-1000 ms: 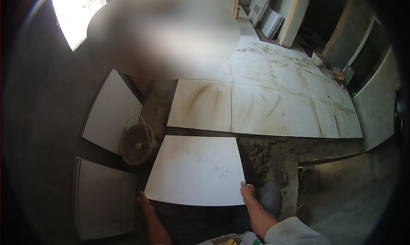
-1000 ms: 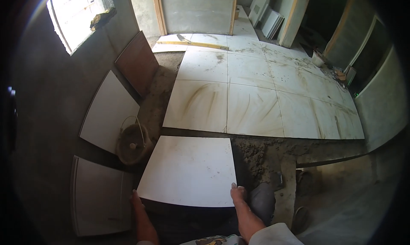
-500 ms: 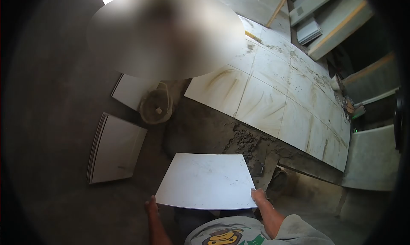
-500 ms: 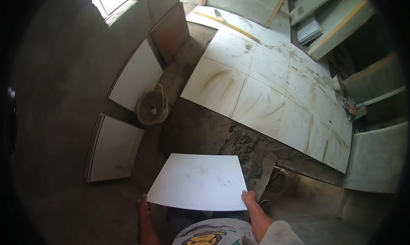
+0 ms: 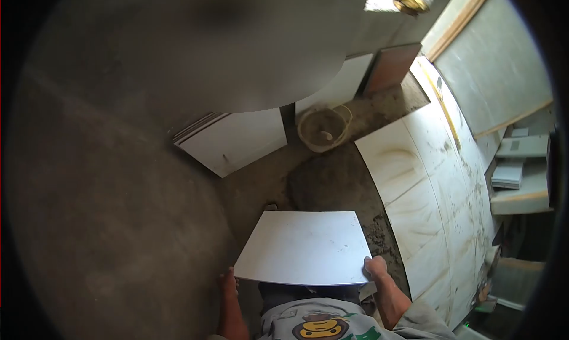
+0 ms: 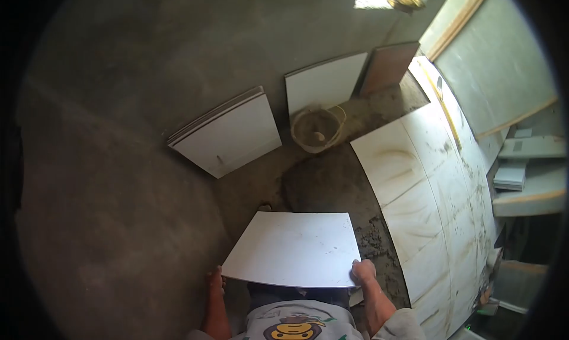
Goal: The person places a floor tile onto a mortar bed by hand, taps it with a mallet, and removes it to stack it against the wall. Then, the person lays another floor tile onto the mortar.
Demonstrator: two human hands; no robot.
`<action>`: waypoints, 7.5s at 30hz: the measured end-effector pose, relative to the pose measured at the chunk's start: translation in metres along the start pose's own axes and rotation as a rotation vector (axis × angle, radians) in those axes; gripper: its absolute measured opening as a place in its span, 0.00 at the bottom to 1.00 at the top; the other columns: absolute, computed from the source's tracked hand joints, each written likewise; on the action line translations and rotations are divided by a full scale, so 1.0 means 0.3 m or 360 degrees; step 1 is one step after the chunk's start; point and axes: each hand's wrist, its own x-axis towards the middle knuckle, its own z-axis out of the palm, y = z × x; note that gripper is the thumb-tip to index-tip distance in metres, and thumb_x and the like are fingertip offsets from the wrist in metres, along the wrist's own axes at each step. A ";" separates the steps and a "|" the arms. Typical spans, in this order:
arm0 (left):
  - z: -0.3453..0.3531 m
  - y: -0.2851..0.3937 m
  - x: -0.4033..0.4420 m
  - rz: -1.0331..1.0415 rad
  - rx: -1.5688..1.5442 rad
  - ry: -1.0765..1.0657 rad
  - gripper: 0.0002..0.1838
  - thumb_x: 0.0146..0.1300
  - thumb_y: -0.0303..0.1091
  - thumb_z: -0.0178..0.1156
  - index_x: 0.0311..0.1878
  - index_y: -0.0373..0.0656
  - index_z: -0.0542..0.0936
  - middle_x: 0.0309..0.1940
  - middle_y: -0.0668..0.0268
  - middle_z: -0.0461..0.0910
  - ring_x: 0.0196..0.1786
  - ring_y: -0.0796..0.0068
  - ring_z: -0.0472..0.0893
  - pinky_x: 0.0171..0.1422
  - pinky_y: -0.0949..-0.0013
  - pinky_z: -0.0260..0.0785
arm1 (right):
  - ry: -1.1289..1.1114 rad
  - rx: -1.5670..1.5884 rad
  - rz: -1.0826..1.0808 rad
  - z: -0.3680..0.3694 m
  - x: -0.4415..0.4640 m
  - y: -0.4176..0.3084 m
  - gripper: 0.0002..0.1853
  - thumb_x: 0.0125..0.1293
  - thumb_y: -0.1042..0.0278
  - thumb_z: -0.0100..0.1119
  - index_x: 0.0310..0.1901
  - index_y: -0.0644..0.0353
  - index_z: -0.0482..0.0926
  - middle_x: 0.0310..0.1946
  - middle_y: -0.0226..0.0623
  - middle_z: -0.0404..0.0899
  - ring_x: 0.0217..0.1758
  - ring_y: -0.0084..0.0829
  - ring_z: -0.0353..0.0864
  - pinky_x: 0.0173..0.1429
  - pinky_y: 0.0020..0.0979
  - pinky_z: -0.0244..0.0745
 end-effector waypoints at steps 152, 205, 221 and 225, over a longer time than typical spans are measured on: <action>0.231 1.182 1.076 0.1101 -0.0145 0.0218 0.27 0.60 0.53 0.56 0.44 0.33 0.74 0.38 0.55 0.76 0.44 0.63 0.75 0.53 0.63 0.64 | 0.0703 -0.0403 -0.2629 0.162 0.141 -2.274 0.27 0.62 0.61 0.52 0.62 0.60 0.63 0.61 0.50 0.61 0.68 0.50 0.57 0.71 0.49 0.51; 0.263 1.030 0.834 0.1179 -0.0196 0.0394 0.13 0.68 0.35 0.47 0.48 0.40 0.75 0.46 0.58 0.75 0.51 0.61 0.75 0.57 0.63 0.65 | 0.0223 -0.1752 -0.2188 0.255 0.153 -2.531 0.20 0.61 0.53 0.54 0.50 0.55 0.76 0.44 0.46 0.79 0.51 0.44 0.77 0.56 0.45 0.71; 0.265 0.945 0.811 0.1363 -0.0276 0.0481 0.10 0.67 0.32 0.49 0.47 0.41 0.76 0.45 0.58 0.76 0.49 0.60 0.76 0.56 0.64 0.67 | 0.0380 -0.1580 -0.2167 0.246 0.053 -2.523 0.18 0.58 0.49 0.58 0.41 0.54 0.81 0.42 0.43 0.81 0.49 0.43 0.79 0.54 0.43 0.73; 0.265 0.919 0.804 0.1266 -0.0251 0.0451 0.10 0.67 0.32 0.49 0.47 0.41 0.76 0.44 0.59 0.77 0.49 0.61 0.76 0.56 0.64 0.68 | 0.0379 -0.1587 -0.2216 0.252 0.082 -2.527 0.18 0.58 0.49 0.58 0.42 0.54 0.81 0.42 0.43 0.81 0.49 0.43 0.79 0.54 0.42 0.73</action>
